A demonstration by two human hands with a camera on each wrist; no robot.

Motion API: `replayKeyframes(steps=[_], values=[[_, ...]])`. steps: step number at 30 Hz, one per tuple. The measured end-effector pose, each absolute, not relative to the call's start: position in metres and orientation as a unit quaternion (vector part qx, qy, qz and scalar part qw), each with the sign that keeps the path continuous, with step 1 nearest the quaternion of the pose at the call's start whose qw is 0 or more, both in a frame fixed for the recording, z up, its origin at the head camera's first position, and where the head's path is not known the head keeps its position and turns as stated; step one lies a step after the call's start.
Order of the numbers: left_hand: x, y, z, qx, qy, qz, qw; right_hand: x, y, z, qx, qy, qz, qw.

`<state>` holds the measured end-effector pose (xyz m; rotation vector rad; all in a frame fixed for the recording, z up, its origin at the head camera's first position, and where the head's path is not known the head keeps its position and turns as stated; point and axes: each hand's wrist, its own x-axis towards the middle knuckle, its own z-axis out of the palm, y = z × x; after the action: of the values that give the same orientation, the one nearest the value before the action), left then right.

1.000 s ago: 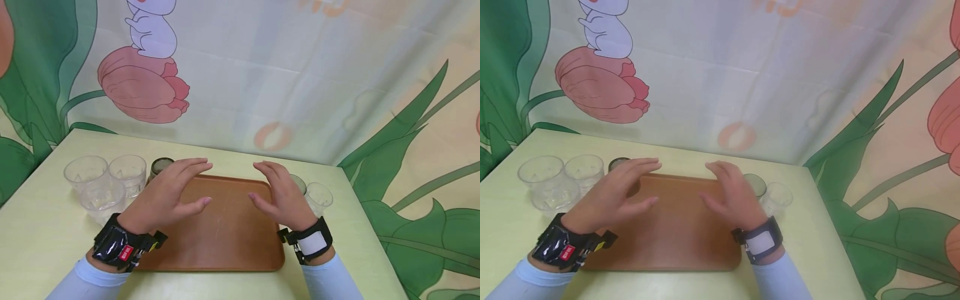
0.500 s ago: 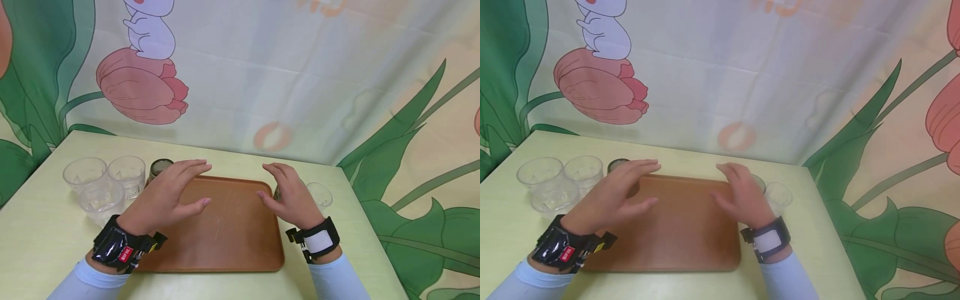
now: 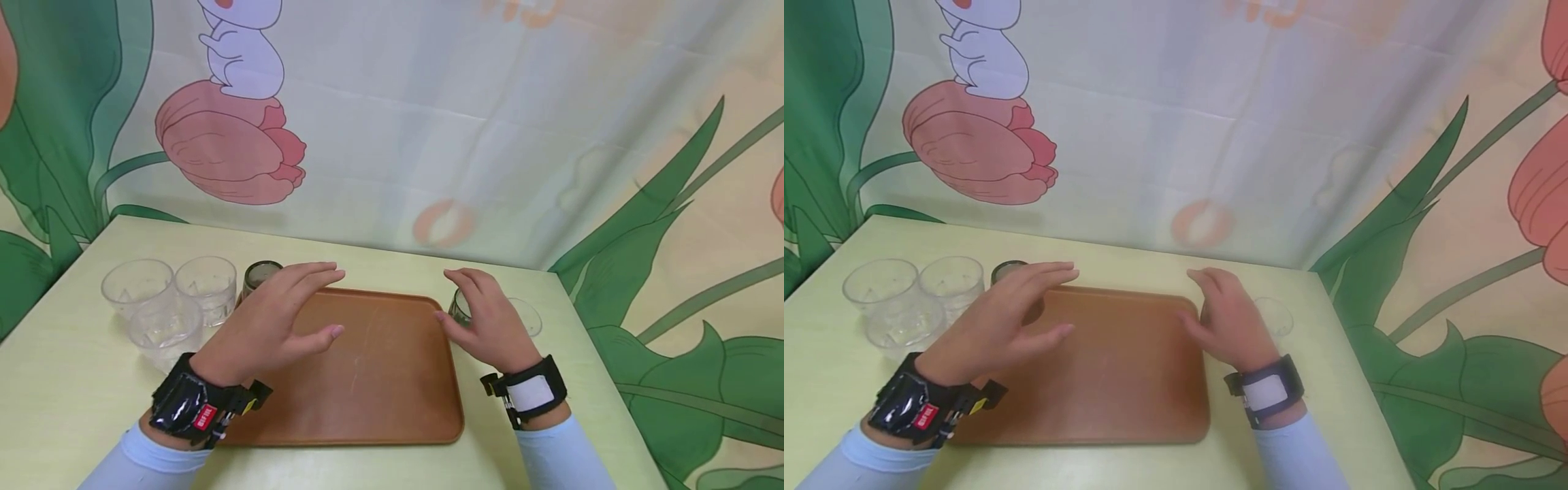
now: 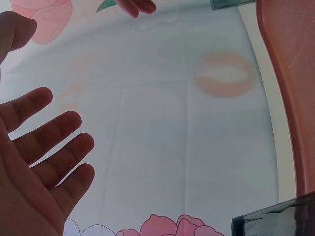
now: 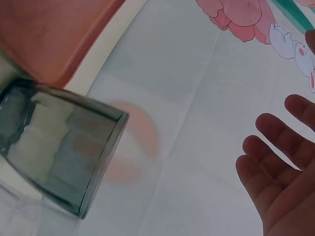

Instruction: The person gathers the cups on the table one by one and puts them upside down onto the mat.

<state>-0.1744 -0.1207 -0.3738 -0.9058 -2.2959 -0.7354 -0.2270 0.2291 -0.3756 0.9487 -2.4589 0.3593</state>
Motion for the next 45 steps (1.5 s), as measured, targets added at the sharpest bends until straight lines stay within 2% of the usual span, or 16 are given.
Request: replayKeyframes(steps=[23, 32, 45], values=[[-0.175, -0.120, -0.376, -0.338, -0.858, -0.272, 0.275, -0.245, 0.279, -0.399, 0.289, -0.932, 0.096, 0.197], [-0.176, -0.119, -0.377, -0.344, -0.857, -0.269, 0.274, -0.251, 0.296, -0.408, 0.255, -0.949, 0.084, 0.163], [-0.176, -0.120, -0.377, -0.346, -0.855, -0.274, 0.273, -0.257, 0.316, -0.413, 0.232, -0.959, 0.065, 0.152]])
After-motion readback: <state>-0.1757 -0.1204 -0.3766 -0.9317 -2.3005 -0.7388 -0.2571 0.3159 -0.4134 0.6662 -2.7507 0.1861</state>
